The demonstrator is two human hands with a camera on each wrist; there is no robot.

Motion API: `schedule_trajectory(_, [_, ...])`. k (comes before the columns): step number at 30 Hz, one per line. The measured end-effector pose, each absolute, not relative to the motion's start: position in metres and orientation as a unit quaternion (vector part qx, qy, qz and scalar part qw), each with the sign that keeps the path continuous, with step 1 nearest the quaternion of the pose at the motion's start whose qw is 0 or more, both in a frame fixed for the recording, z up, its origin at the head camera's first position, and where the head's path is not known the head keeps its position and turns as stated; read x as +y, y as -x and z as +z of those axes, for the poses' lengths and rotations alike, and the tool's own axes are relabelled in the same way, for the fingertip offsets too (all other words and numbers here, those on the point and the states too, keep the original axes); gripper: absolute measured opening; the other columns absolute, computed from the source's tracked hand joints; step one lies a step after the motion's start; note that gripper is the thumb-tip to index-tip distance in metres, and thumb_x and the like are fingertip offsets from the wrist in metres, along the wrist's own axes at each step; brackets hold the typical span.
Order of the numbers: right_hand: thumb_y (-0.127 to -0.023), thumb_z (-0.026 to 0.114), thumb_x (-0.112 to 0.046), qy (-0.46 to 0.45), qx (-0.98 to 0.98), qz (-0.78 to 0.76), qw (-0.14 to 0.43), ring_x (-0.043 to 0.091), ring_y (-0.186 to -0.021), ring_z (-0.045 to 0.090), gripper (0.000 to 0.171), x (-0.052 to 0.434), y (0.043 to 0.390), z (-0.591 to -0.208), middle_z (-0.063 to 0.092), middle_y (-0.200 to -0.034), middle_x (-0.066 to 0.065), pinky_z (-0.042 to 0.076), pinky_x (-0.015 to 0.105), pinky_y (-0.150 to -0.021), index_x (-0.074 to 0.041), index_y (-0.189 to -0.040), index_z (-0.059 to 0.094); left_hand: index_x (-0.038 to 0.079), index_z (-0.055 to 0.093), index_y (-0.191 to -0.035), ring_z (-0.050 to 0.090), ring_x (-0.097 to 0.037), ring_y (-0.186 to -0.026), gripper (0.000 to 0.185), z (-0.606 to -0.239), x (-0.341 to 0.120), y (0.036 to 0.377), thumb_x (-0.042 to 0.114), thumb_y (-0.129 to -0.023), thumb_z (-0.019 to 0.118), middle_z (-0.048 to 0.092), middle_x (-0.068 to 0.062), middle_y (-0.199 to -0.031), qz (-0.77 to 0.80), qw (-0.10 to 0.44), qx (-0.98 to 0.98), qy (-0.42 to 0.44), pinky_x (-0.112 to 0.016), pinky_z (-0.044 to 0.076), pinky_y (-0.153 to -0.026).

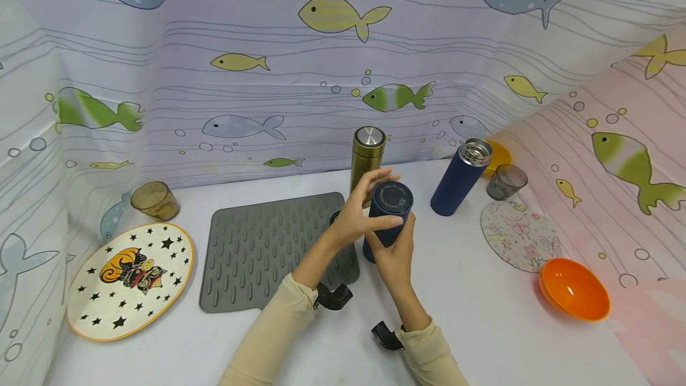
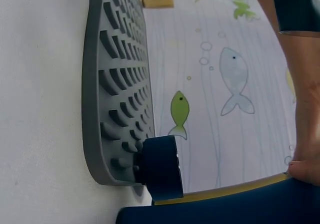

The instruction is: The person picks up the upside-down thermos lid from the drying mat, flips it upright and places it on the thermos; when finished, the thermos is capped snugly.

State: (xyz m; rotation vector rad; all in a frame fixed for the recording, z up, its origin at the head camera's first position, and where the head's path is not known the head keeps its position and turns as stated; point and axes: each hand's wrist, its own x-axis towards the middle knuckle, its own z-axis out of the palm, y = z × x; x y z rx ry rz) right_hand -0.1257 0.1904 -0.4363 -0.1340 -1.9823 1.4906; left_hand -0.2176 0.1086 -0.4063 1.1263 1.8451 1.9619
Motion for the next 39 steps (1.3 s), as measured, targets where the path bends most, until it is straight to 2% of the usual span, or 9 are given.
schedule_trajectory(3, [-0.082, 0.074, 0.007, 0.056, -0.754, 0.569, 0.322, 0.037, -0.118, 0.054, 0.069, 0.190, 0.126, -0.437, 0.051, -0.131, 0.028, 0.046, 0.040, -0.095, 0.007, -0.140, 0.036, 0.004, 0.043, -0.140, 0.050, -0.025, -0.128, 0.094, -0.407, 0.108, 0.218, 0.059, -0.073, 0.080, 0.053, -0.011, -0.136, 0.652, 0.103, 0.658, -0.362, -0.045, 0.039, -0.111])
schedule_trajectory(8, [-0.082, 0.075, 0.007, 0.054, -0.752, 0.573, 0.321, 0.036, -0.119, 0.052, 0.074, 0.190, 0.125, -0.438, 0.050, -0.133, 0.027, 0.046, 0.045, -0.095, 0.007, -0.143, 0.033, 0.005, 0.043, -0.147, 0.047, -0.031, -0.132, 0.078, -0.405, 0.107, 0.218, 0.038, -0.081, 0.070, 0.049, -0.016, -0.144, 0.649, 0.123, 0.642, -0.389, -0.054, 0.035, -0.112])
schedule_trajectory(12, [-0.082, 0.070, 0.011, 0.047, -0.751, 0.573, 0.326, 0.039, -0.126, 0.048, 0.070, 0.190, 0.126, -0.439, 0.048, -0.136, 0.028, 0.039, 0.052, -0.104, 0.008, -0.141, 0.033, 0.013, 0.039, -0.150, 0.046, -0.024, -0.131, 0.087, -0.401, 0.110, 0.213, 0.045, -0.080, 0.077, 0.046, -0.011, -0.143, 0.594, 0.063, 0.706, -0.379, -0.047, 0.041, -0.108])
schedule_trajectory(14, [-0.081, 0.069, 0.013, 0.043, -0.750, 0.573, 0.327, 0.040, -0.129, 0.046, 0.070, 0.190, 0.127, -0.439, 0.047, -0.137, 0.029, 0.037, 0.053, -0.107, 0.008, -0.142, 0.033, 0.012, 0.039, -0.149, 0.051, -0.025, -0.123, 0.088, -0.400, 0.111, 0.212, 0.036, -0.077, 0.083, 0.049, -0.012, -0.138, 0.598, 0.053, 0.710, -0.370, -0.043, 0.047, -0.102])
schedule_trajectory(18, [-0.083, 0.070, 0.011, 0.045, -0.752, 0.574, 0.320, 0.038, -0.127, 0.050, 0.071, 0.190, 0.127, -0.438, 0.048, -0.137, 0.028, 0.042, 0.049, -0.103, 0.007, -0.143, 0.033, 0.004, 0.036, -0.146, 0.052, -0.030, -0.126, 0.077, -0.401, 0.111, 0.212, 0.012, -0.079, 0.073, 0.047, -0.017, -0.143, 0.653, 0.098, 0.648, -0.379, -0.043, 0.046, -0.103])
schedule_trajectory(24, [-0.082, 0.069, 0.013, 0.045, -0.749, 0.576, 0.324, 0.041, -0.127, 0.047, 0.069, 0.188, 0.127, -0.437, 0.048, -0.135, 0.030, 0.038, 0.054, -0.105, 0.008, -0.141, 0.034, 0.009, 0.046, -0.138, 0.057, -0.020, -0.115, 0.076, -0.401, 0.111, 0.212, 0.019, -0.074, 0.085, 0.054, -0.008, -0.132, 0.617, 0.067, 0.700, -0.354, -0.039, 0.048, -0.099])
schedule_trajectory(28, [-0.082, 0.073, 0.008, 0.041, -0.756, 0.567, 0.324, 0.035, -0.124, 0.052, 0.074, 0.188, 0.128, -0.442, 0.049, -0.136, 0.026, 0.045, 0.049, -0.101, 0.004, -0.144, 0.033, 0.000, 0.049, -0.137, 0.060, -0.020, -0.112, 0.069, -0.401, 0.105, 0.224, 0.005, -0.074, 0.078, 0.060, -0.014, -0.128, 0.657, 0.152, 0.627, -0.390, -0.040, 0.047, -0.101])
schedule_trajectory(33, [-0.081, 0.076, 0.006, 0.039, -0.765, 0.560, 0.316, 0.034, -0.118, 0.056, 0.075, 0.189, 0.128, -0.441, 0.053, -0.130, 0.024, 0.049, 0.048, -0.094, 0.004, -0.143, 0.035, -0.005, 0.045, -0.140, 0.058, -0.020, -0.118, 0.076, -0.405, 0.101, 0.240, 0.018, -0.077, 0.080, 0.058, -0.012, -0.133, 0.677, 0.245, 0.541, -0.433, -0.044, 0.044, -0.106])
schedule_trajectory(39, [-0.080, 0.069, 0.014, 0.050, -0.760, 0.555, 0.333, 0.040, -0.119, 0.054, 0.063, 0.190, 0.127, -0.438, 0.055, -0.126, 0.028, 0.041, 0.048, -0.102, 0.009, -0.136, 0.039, 0.012, 0.046, -0.142, 0.058, -0.020, -0.118, 0.082, -0.402, 0.115, 0.213, 0.024, -0.073, 0.088, 0.054, -0.010, -0.139, 0.629, 0.083, 0.685, -0.357, -0.038, 0.048, -0.100])
